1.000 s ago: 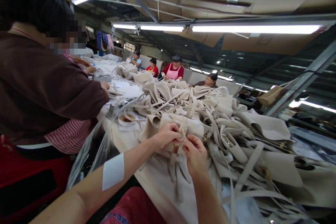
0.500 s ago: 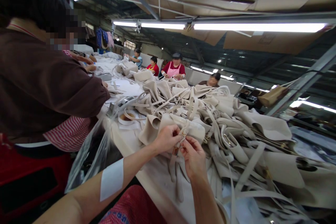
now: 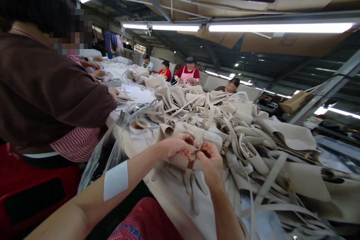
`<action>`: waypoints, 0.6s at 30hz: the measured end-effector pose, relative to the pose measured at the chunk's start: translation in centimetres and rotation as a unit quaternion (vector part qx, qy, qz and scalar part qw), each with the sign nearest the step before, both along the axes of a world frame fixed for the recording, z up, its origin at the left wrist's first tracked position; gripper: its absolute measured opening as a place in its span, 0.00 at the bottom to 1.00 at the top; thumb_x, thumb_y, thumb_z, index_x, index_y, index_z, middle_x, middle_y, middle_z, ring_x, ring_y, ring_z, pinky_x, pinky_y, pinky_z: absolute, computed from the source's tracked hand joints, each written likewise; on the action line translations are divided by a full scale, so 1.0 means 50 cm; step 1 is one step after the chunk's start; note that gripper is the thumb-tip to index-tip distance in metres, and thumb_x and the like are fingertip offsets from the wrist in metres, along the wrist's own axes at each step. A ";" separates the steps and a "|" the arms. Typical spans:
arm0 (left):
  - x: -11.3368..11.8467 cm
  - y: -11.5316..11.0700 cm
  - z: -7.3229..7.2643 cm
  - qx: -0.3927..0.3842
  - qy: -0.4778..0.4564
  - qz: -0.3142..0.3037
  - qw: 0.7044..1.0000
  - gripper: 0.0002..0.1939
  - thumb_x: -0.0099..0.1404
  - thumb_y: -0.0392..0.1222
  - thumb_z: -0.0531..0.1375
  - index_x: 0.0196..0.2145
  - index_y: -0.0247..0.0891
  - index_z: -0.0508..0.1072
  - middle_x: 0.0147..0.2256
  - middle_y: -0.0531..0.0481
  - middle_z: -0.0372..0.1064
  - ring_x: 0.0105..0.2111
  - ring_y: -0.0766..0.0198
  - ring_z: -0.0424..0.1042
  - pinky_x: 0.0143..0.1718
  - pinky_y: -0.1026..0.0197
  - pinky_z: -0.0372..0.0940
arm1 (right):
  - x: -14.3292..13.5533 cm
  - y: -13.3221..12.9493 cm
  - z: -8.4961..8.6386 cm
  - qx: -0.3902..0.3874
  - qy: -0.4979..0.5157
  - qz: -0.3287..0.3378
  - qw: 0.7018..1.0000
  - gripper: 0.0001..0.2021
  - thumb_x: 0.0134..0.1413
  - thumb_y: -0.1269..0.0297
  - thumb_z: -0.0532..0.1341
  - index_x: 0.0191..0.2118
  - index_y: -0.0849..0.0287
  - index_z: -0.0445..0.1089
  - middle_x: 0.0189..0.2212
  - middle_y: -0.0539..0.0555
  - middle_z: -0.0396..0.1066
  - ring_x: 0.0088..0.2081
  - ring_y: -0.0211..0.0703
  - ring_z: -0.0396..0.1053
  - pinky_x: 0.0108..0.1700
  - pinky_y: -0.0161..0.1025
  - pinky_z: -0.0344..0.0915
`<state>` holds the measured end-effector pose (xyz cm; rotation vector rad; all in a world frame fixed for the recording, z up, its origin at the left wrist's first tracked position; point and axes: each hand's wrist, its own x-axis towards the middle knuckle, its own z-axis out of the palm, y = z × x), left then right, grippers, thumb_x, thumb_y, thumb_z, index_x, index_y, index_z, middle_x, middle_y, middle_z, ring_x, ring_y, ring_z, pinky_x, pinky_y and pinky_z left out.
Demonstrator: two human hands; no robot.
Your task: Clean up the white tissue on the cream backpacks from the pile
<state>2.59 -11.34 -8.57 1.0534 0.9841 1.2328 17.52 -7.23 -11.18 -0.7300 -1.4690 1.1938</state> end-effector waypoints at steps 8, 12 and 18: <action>0.002 0.003 -0.015 0.045 -0.010 0.047 0.998 0.15 0.48 0.40 0.70 0.30 0.33 0.70 0.23 0.55 0.69 0.18 0.73 0.64 0.22 0.67 0.60 | -0.013 -0.048 -0.042 -0.138 0.117 0.037 0.983 0.09 0.36 0.68 0.66 0.27 0.55 0.66 0.23 0.45 0.68 0.24 0.37 0.65 0.26 0.35 0.62; 0.035 -0.032 -0.037 0.199 0.154 0.128 0.959 0.11 0.54 0.35 0.65 0.34 0.37 0.67 0.27 0.56 0.67 0.25 0.69 0.66 0.28 0.65 0.60 | -0.022 -0.054 -0.044 -0.163 0.154 0.037 0.974 0.09 0.35 0.66 0.67 0.28 0.55 0.69 0.26 0.50 0.72 0.28 0.42 0.70 0.30 0.38 0.67; 0.047 -0.046 -0.039 0.298 0.441 0.232 0.814 0.06 0.66 0.34 0.53 0.31 0.39 0.67 0.33 0.48 0.67 0.36 0.60 0.66 0.38 0.60 0.59 | -0.019 -0.063 -0.021 -0.126 0.121 0.044 0.984 0.11 0.39 0.66 0.66 0.34 0.56 0.76 0.32 0.51 0.75 0.30 0.39 0.70 0.29 0.33 0.66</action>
